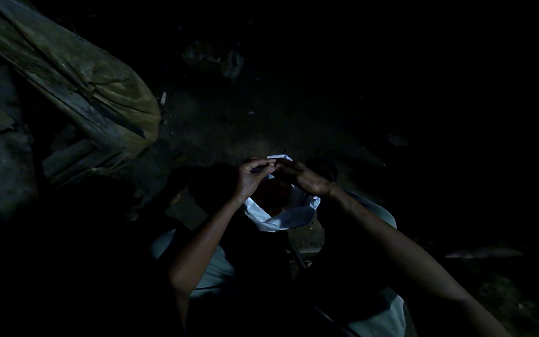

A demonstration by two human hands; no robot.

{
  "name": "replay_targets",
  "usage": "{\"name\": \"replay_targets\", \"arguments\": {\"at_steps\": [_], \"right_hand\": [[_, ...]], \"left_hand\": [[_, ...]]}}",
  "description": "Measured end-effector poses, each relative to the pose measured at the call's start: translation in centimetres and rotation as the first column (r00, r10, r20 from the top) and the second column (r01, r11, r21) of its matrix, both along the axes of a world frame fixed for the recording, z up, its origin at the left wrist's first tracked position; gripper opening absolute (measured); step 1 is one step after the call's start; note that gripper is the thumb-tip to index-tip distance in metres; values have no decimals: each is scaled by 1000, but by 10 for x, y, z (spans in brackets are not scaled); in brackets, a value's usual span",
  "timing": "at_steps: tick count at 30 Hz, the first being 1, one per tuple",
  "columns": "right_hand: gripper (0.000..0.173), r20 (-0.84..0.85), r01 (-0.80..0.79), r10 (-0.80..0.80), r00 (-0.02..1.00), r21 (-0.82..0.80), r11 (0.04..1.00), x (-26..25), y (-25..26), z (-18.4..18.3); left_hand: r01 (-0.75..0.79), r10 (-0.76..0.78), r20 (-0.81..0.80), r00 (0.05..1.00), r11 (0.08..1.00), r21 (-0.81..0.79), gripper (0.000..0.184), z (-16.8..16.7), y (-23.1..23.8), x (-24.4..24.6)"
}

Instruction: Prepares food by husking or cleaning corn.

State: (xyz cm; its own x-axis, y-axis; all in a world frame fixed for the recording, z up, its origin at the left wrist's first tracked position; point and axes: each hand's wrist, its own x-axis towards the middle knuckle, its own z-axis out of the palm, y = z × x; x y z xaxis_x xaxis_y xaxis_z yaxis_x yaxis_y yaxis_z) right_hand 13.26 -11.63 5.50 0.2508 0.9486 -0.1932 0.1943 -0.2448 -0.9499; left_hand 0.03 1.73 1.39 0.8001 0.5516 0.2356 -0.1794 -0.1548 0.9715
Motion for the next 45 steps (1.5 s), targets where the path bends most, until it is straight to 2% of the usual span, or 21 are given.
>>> {"name": "replay_targets", "arguments": {"at_steps": [6, 15, 20, 23, 27, 31, 34, 39, 42, 45], "right_hand": [[41, 99, -54, 53, 994, 10, 998, 1, -2, 2], [40, 52, -90, 91, 994, -25, 996, 6, -4, 4], [36, -98, -31, 31, 995, 4, 1000, 6, -4, 0], [36, -28, 22, -23, 999, -31, 999, -1, -3, 3], [37, -8, -36, 36, 999, -65, 997, 1, 0, 7], [40, -17, -62, 61, 998, -44, 997, 3, -2, 6], [41, 110, -109, 113, 988, -48, 993, 7, -5, 0], [43, 326, -113, 169, 930, -184, 976, 17, -8, -18], [49, 274, -121, 167, 947, -177, 977, 14, -12, -8], [36, 173, -53, 73, 982, -116, 992, 13, -16, 7]], "left_hand": [[24, -24, -24, 999, 1000, -8, 19, -3, 2, 0], [45, -46, -94, 995, 999, -19, 20, 8, 3, -3], [63, -63, -60, 996, 998, -1, 19, 6, 2, -6], [54, -52, -140, 989, 998, 17, 19, 9, 1, -8], [31, -35, -124, 992, 999, -33, 19, 1, 4, -2], [11, -29, -121, 992, 989, -149, 20, 8, 3, -2], [37, -59, -132, 989, 986, -163, 21, 7, 2, -5], [1, -35, -188, 982, 984, -178, 19, 8, 0, -4], [-50, -10, -221, 975, 963, -266, 20, 15, -5, -5], [-91, 7, -224, 975, 926, -367, 18, 21, -7, -4]]}}
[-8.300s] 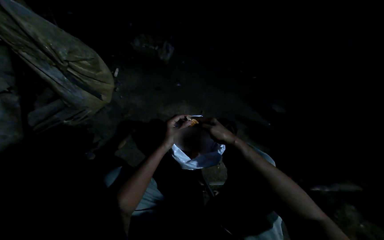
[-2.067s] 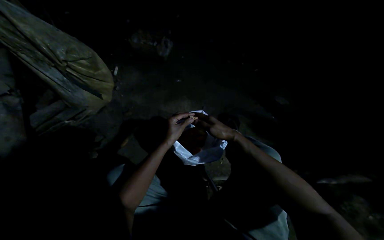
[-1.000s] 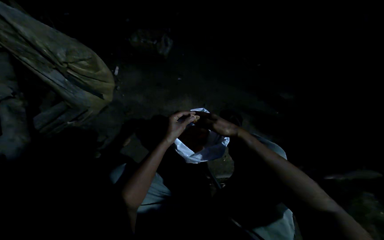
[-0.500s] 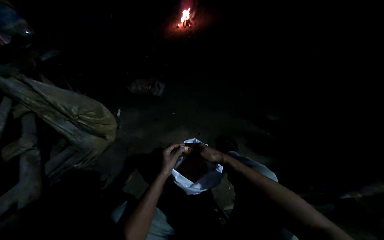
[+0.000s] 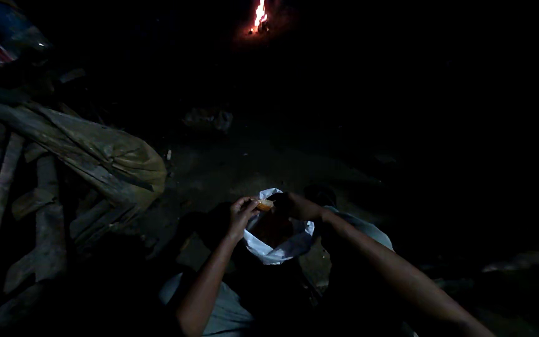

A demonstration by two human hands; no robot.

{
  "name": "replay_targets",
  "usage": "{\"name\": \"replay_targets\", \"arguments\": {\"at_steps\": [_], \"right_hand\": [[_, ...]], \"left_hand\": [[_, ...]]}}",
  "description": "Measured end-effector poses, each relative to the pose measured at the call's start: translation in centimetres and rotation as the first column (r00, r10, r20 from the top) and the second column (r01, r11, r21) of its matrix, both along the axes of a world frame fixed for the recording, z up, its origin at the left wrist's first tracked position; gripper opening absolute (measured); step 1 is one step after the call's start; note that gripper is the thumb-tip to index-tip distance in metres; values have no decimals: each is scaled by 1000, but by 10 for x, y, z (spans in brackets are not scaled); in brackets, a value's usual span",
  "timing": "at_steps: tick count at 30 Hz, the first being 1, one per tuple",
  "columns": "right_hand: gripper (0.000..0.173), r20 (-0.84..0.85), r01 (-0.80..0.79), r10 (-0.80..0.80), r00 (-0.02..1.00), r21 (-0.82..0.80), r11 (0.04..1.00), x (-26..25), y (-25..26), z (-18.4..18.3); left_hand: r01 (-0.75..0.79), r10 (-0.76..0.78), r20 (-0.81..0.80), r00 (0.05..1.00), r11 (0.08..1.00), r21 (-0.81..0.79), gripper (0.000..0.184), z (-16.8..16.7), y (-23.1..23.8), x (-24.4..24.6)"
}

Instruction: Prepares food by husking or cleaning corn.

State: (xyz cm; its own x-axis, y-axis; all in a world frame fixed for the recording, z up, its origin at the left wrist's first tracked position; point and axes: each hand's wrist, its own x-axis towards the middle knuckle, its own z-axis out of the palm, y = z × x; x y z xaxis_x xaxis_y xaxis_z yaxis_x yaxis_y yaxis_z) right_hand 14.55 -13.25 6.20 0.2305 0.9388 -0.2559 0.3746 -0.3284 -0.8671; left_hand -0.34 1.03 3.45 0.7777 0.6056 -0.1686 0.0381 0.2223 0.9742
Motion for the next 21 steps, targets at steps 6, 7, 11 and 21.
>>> {"name": "replay_targets", "arguments": {"at_steps": [6, 7, 11, 21], "right_hand": [[20, -199, 219, -184, 963, 169, 961, 10, -10, 9], [20, -247, 252, -206, 947, 171, 953, 12, -10, 11], [19, -401, 312, -226, 888, 162, 936, 14, -8, 11], [28, -317, 294, -231, 920, 166, 941, 20, -19, 10]], "left_hand": [[127, -126, 39, 991, 991, -31, 18, 2, 1, -9], [159, -158, 49, 986, 987, -16, 22, 2, 0, -8], [235, -233, 134, 963, 972, 2, 27, -9, -5, -6], [409, -408, 104, 907, 912, 20, 29, -2, -16, -7]]}}
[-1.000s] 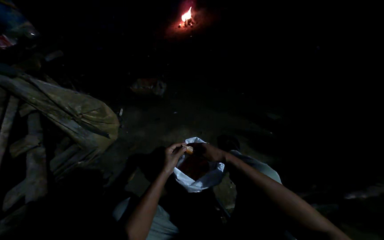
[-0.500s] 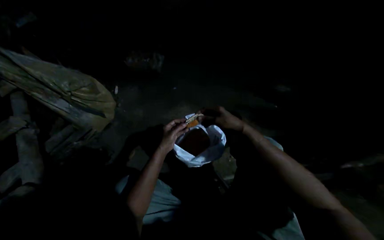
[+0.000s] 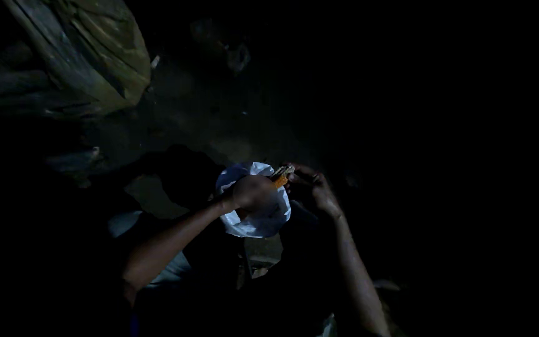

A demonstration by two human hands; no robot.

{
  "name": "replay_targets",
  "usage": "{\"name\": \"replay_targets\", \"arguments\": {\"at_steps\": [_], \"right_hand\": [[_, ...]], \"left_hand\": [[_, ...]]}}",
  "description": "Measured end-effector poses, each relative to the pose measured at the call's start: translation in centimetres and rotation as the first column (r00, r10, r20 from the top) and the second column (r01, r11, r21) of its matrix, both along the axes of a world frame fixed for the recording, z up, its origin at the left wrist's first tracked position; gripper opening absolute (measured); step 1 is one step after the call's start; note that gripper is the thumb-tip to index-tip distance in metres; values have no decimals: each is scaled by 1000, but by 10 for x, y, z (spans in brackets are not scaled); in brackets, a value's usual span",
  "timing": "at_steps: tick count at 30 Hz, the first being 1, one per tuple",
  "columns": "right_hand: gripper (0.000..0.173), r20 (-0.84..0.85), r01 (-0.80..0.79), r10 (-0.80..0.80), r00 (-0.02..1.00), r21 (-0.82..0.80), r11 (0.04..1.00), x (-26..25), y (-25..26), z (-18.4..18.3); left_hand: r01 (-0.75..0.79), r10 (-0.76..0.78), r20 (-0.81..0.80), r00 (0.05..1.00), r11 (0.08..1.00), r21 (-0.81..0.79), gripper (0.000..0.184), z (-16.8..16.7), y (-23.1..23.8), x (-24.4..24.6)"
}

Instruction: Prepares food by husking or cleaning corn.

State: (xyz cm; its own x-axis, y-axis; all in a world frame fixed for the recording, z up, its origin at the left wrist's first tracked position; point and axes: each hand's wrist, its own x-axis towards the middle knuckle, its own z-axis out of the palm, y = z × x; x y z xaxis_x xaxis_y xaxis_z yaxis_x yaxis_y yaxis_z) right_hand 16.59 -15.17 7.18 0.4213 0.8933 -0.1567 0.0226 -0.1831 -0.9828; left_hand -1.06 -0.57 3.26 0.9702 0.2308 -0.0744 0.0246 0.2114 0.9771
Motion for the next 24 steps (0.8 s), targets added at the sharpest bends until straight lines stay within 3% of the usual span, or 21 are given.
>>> {"name": "replay_targets", "arguments": {"at_steps": [8, 18, 24], "right_hand": [[29, -35, 26, -29, 999, -80, 996, -3, 3, -5], [24, -35, 43, -45, 998, -52, 998, -4, 9, -1], [21, -36, 53, -55, 998, -49, 997, -7, 8, 0]], "left_hand": [[-33, 33, -104, 994, 999, -4, 29, 2, -7, -1], [-86, 83, -50, 995, 994, -67, 28, -1, -13, -1], [-118, 119, -15, 993, 992, 31, 25, -9, -12, 1]]}}
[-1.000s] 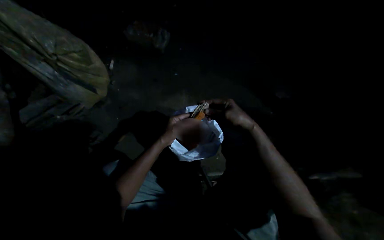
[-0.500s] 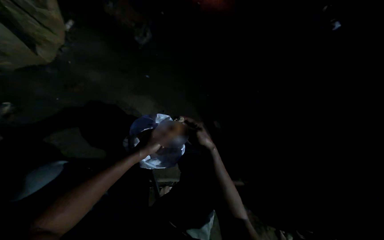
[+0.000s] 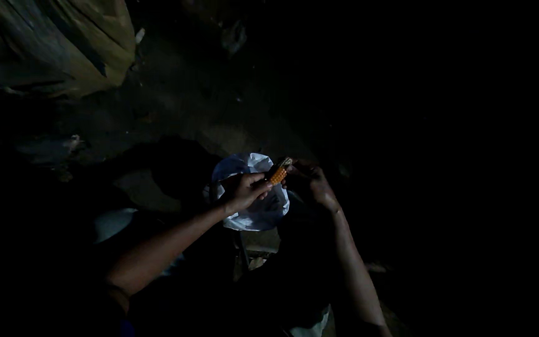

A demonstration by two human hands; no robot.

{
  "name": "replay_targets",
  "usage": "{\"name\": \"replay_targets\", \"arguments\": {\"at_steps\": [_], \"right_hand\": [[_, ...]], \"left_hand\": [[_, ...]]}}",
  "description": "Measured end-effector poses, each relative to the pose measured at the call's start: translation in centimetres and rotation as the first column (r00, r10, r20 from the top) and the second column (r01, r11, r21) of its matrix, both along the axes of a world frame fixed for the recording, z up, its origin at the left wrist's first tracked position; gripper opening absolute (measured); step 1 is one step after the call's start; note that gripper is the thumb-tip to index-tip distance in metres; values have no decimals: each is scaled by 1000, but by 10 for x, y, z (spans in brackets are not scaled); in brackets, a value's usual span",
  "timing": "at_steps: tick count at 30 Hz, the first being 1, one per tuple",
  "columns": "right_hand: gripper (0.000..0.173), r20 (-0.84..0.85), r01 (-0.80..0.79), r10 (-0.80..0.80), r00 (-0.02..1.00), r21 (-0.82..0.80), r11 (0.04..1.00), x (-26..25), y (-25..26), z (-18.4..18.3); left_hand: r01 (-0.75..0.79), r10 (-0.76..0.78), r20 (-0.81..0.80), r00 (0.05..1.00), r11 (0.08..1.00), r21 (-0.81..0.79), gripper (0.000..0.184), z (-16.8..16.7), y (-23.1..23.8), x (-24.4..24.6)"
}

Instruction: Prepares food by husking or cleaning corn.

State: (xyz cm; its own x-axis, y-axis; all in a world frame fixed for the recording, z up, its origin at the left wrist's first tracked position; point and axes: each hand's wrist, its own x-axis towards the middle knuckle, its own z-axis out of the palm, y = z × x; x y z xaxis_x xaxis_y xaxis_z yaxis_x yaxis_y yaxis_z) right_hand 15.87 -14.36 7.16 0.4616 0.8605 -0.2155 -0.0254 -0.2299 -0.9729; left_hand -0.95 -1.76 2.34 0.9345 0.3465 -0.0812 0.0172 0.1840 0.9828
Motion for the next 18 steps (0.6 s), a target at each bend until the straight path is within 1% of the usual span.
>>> {"name": "replay_targets", "arguments": {"at_steps": [7, 10, 13, 16, 18], "right_hand": [[17, 116, -47, 54, 992, -62, 997, -6, -5, 6], [15, 117, -40, 47, 992, -66, 997, -9, -6, 6], [13, 111, -40, 49, 993, -79, 996, -8, -5, 4], [13, 124, -58, 66, 990, -68, 996, -5, -5, -1], [12, 130, -48, 59, 990, -90, 995, -8, -5, 2]], "left_hand": [[10, 5, -104, 995, 990, 139, 27, 7, -6, -6], [12, 12, -138, 990, 986, 166, 29, 7, -8, -7], [12, 5, -141, 990, 993, 115, 31, 5, -8, -7], [-23, 28, -127, 992, 999, 42, 29, 1, -9, -6], [-40, 41, -133, 990, 999, 10, 28, -1, -12, -5]]}}
